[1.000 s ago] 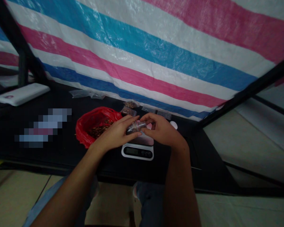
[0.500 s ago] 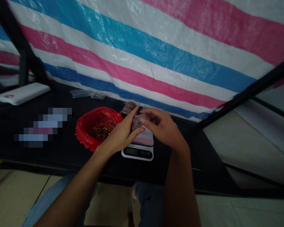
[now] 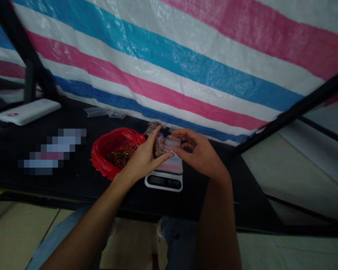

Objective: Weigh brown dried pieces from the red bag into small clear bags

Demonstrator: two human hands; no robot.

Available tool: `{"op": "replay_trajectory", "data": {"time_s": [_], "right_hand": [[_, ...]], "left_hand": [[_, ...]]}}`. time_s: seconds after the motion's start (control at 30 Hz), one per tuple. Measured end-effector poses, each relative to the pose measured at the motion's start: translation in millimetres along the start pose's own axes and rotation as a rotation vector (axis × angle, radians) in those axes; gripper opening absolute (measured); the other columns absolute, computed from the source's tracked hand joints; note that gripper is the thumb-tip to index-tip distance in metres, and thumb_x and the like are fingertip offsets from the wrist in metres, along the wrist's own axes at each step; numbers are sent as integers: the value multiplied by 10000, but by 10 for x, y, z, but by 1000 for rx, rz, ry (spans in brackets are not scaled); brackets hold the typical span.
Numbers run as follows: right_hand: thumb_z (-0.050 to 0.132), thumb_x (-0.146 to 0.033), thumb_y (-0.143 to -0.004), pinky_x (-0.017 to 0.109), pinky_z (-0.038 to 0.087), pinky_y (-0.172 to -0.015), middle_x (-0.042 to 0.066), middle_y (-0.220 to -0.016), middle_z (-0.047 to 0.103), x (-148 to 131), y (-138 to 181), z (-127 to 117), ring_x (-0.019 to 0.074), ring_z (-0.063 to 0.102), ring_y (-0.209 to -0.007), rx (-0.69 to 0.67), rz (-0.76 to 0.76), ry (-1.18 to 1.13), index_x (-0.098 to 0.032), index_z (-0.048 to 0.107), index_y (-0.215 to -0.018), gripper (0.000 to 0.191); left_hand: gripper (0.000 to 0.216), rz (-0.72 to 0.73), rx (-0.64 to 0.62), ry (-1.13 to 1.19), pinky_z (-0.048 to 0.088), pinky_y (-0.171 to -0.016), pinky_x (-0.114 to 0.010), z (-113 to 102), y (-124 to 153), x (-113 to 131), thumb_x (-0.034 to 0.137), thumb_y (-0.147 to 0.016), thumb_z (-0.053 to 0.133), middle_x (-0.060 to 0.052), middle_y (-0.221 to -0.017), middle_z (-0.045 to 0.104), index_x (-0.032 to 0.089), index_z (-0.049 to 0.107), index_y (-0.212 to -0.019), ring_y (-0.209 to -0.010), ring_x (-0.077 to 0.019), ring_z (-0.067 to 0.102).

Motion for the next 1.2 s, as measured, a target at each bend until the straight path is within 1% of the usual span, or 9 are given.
{"op": "replay_trajectory", "data": {"time_s": [0.13,0.23,0.43,0.53,0.63,0.73,0.87,1.0,1.2], "right_hand": [[753,-204,-832,337,590,-871,95,-1240,709,-7,5,-41,227,689,-1134,41,-11,-46,-238,665,-1261,440],[749,-218,-818,343,582,-878,88,-1215,698,86,-3,-85,216,692,-1090,62,10,-59,-228,651,-1241,435],[742,-105,-719,362,536,-846,43,-970,697,653,13,44,197,657,-907,-95,236,234,-174,652,-998,302],[780,-114,-716,349,530,-809,38,-954,703,822,51,118,188,655,-859,-151,347,256,-161,658,-1065,373],[834,-188,-730,369,531,-885,95,-1121,728,667,44,110,218,674,-996,-134,296,227,-159,677,-1168,467],[770,-273,-839,368,522,-908,105,-1210,733,344,-7,67,221,677,-1056,-85,139,180,-183,708,-1170,348],[695,-294,-895,318,512,-796,52,-966,761,130,-70,57,183,679,-870,-36,49,148,-176,746,-964,146],[650,-273,-916,290,474,-726,26,-850,736,139,-79,74,162,646,-784,-39,45,132,-168,722,-862,138],[628,-265,-929,286,449,-724,20,-841,706,69,-51,39,149,606,-771,-20,3,137,-169,692,-854,138]], "left_hand": [[683,8,1,-11,538,-1035,-434,-3,0,-2,512,-935,672,-161,-1367,673,160,474,-1486,-1206,-314,680],[585,-36,17,23,551,-984,-425,-34,12,-34,509,-955,635,-146,-1273,695,159,519,-1409,-1108,-294,702],[732,-8,22,45,491,-1088,-473,-119,12,-53,414,-975,567,-187,-1465,562,144,281,-1592,-1265,-318,616],[782,-26,4,65,426,-1173,-488,-124,-11,-73,359,-957,587,-194,-1531,516,124,238,-1616,-1367,-327,549],[741,-49,-10,115,406,-1199,-483,-99,-27,-85,359,-942,630,-179,-1542,524,133,334,-1584,-1392,-323,540],[710,-66,-9,203,453,-1163,-464,-73,-25,-87,374,-936,652,-161,-1491,580,152,391,-1558,-1333,-306,598],[762,-98,-30,286,518,-1093,-440,-28,-13,-106,411,-907,711,-152,-1480,595,172,403,-1562,-1292,-305,628],[825,-96,-63,324,543,-1049,-436,-33,-27,-125,409,-845,792,-146,-1421,636,180,427,-1548,-1226,-300,665],[564,-89,-153,432,544,-1028,-398,-178,-55,22,403,-816,829,-111,-1266,734,176,659,-1303,-1166,-289,692]]}}
Point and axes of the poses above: each hand's wrist, its own y-axis away from the middle knuckle, its own z-axis out of the palm, x = y × z, the point moved 6 cm from there along -y, towards the middle knuckle
